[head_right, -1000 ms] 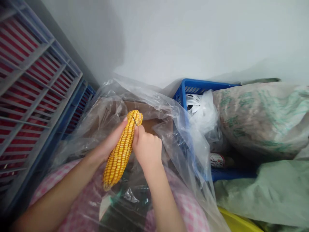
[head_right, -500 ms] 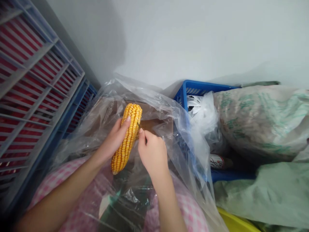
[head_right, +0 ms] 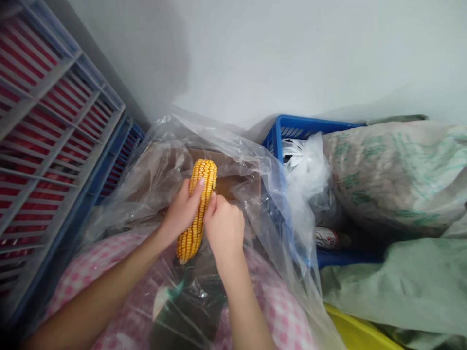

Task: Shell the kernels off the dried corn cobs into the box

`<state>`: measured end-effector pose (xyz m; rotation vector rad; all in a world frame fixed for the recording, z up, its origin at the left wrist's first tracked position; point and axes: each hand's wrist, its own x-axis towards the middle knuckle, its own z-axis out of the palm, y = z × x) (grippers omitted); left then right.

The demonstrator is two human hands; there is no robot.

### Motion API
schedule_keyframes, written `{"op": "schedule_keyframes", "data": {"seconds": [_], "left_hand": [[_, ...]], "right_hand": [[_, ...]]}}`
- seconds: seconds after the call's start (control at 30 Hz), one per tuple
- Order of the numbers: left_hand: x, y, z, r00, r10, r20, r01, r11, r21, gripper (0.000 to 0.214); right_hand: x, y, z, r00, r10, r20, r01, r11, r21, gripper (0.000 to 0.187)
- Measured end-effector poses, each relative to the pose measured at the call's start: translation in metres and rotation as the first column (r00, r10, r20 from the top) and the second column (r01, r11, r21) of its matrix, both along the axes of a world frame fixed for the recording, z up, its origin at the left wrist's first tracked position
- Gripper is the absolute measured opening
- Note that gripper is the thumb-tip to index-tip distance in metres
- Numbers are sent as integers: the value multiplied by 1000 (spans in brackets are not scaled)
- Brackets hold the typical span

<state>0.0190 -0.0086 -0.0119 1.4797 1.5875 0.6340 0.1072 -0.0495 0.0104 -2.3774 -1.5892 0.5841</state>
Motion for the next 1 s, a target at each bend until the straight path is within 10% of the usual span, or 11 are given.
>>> {"op": "schedule_keyframes", "data": {"seconds": [0.67,1.0], "left_hand": [[-7,5,-16,932,123,341,-59,979,-193,46],[-8,7,-12,795,100,598,148,925,-351,45]], "right_hand": [[0,2,-9,964,130,233,-129,991,-20,39],[8,7,-2,983,131,128,-140,988,61,41]]}}
